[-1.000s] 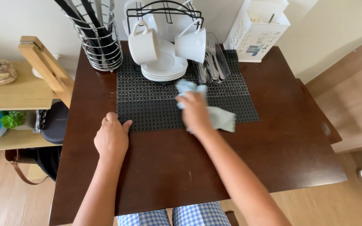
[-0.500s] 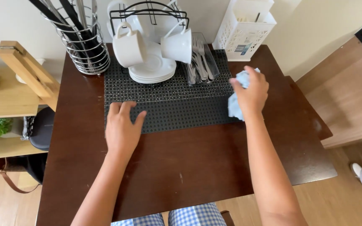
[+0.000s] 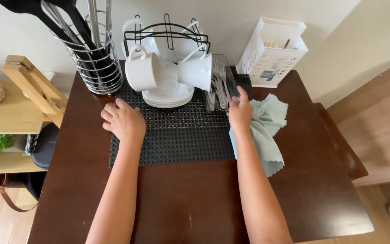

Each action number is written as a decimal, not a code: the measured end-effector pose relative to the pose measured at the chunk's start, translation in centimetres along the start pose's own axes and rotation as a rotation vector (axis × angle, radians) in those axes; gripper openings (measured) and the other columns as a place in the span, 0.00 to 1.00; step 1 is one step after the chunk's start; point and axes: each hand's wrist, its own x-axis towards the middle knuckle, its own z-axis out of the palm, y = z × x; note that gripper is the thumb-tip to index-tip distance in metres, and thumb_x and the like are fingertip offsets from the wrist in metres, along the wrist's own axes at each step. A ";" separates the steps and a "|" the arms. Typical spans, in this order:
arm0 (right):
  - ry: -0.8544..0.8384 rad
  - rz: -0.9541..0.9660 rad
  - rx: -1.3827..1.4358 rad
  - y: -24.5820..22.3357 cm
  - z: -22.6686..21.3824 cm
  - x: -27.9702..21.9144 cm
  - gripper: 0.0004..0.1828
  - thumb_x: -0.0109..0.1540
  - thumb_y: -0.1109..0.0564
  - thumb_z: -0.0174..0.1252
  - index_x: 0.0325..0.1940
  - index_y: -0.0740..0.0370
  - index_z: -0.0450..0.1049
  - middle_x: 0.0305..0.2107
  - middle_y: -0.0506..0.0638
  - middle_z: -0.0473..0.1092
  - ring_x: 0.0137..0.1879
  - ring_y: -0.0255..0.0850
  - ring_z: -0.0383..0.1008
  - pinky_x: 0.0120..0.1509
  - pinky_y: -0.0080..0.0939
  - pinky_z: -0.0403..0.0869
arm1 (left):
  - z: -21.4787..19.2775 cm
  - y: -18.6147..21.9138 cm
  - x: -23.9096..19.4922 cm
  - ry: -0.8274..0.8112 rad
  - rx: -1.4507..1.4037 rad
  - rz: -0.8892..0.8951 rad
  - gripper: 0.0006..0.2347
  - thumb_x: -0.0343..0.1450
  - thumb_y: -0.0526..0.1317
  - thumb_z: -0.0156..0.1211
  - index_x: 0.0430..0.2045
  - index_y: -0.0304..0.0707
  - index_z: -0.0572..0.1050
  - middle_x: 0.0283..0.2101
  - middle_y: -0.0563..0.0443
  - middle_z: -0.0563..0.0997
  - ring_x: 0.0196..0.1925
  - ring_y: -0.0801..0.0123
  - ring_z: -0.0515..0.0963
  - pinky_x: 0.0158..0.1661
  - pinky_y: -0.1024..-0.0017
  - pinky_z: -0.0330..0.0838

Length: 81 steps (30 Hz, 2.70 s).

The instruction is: Wiping and cleaning various kitchen utensils and a plastic organizer using a cloth

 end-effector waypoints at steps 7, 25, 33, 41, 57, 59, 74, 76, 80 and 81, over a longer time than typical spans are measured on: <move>0.113 0.039 -0.134 2.9 1.1 2.6 0.17 0.68 0.59 0.45 0.56 0.65 0.75 0.43 0.66 0.75 0.32 0.52 0.81 0.28 0.40 0.84 | -1.9 0.3 0.5 -0.088 -0.087 0.110 0.22 0.74 0.43 0.64 0.60 0.32 0.68 0.56 0.36 0.65 0.64 0.38 0.60 0.54 0.44 0.64; 0.131 -0.270 0.349 -5.6 2.1 0.6 0.18 0.73 0.55 0.41 0.64 0.63 0.67 0.48 0.55 0.68 0.59 0.47 0.70 0.68 0.49 0.68 | -7.7 5.9 1.9 -0.234 -1.324 0.078 0.18 0.83 0.35 0.37 0.70 0.30 0.57 0.71 0.28 0.61 0.76 0.40 0.55 0.72 0.47 0.55; -0.302 0.033 1.108 -6.5 8.0 2.9 0.19 0.75 0.49 0.34 0.61 0.60 0.66 0.46 0.45 0.70 0.59 0.36 0.70 0.71 0.41 0.62 | -3.5 5.5 4.0 -0.214 -1.596 0.123 0.18 0.82 0.32 0.41 0.69 0.35 0.61 0.74 0.34 0.59 0.77 0.47 0.54 0.74 0.46 0.51; -0.394 -0.099 1.191 -5.9 8.8 3.6 0.20 0.77 0.47 0.33 0.65 0.55 0.65 0.47 0.48 0.73 0.56 0.36 0.73 0.66 0.41 0.68 | 0.0 4.4 4.6 -0.148 -1.772 0.115 0.15 0.81 0.31 0.49 0.64 0.38 0.69 0.74 0.41 0.61 0.76 0.54 0.58 0.71 0.53 0.61; -0.408 -0.146 1.302 -7.9 7.2 0.4 0.19 0.76 0.47 0.40 0.67 0.54 0.68 0.45 0.49 0.77 0.49 0.35 0.79 0.56 0.40 0.79 | -1.8 3.2 2.7 -0.157 -1.757 -0.007 0.15 0.80 0.30 0.49 0.63 0.38 0.70 0.71 0.43 0.65 0.70 0.56 0.70 0.61 0.63 0.78; -0.439 -0.132 1.300 -8.0 7.0 -0.2 0.20 0.76 0.48 0.40 0.69 0.55 0.66 0.44 0.48 0.76 0.46 0.34 0.79 0.55 0.39 0.79 | -3.4 3.2 1.6 -0.157 -1.750 -0.026 0.15 0.80 0.30 0.49 0.63 0.39 0.70 0.71 0.44 0.66 0.68 0.58 0.72 0.60 0.64 0.79; -0.404 -0.177 1.184 -8.5 6.2 -3.8 0.26 0.77 0.49 0.38 0.78 0.58 0.54 0.62 0.58 0.69 0.62 0.43 0.74 0.64 0.45 0.76 | -2.1 0.5 0.4 -0.113 -1.755 0.030 0.19 0.77 0.25 0.52 0.63 0.41 0.71 0.64 0.42 0.74 0.63 0.57 0.78 0.56 0.61 0.81; -0.389 -0.205 1.123 -9.0 5.3 -5.0 0.27 0.77 0.49 0.36 0.80 0.58 0.52 0.67 0.59 0.62 0.69 0.44 0.67 0.70 0.46 0.70 | -4.2 1.2 -0.6 -0.133 -1.725 -0.017 0.17 0.79 0.31 0.52 0.64 0.39 0.69 0.63 0.38 0.74 0.65 0.53 0.75 0.60 0.56 0.77; -0.221 -0.277 0.801 -7.3 3.7 -4.5 0.27 0.77 0.45 0.34 0.80 0.53 0.50 0.72 0.63 0.55 0.75 0.51 0.59 0.76 0.52 0.65 | -4.6 0.0 -1.8 -0.160 -1.630 -0.177 0.20 0.82 0.48 0.46 0.66 0.37 0.65 0.67 0.37 0.70 0.71 0.50 0.67 0.68 0.50 0.66; -0.222 -0.275 0.801 -7.0 2.8 -5.0 0.27 0.77 0.45 0.34 0.80 0.53 0.50 0.72 0.63 0.55 0.75 0.51 0.59 0.76 0.52 0.65 | -3.8 -0.8 -1.7 -0.160 -1.629 -0.178 0.20 0.82 0.48 0.46 0.66 0.37 0.65 0.67 0.37 0.70 0.71 0.50 0.67 0.68 0.50 0.66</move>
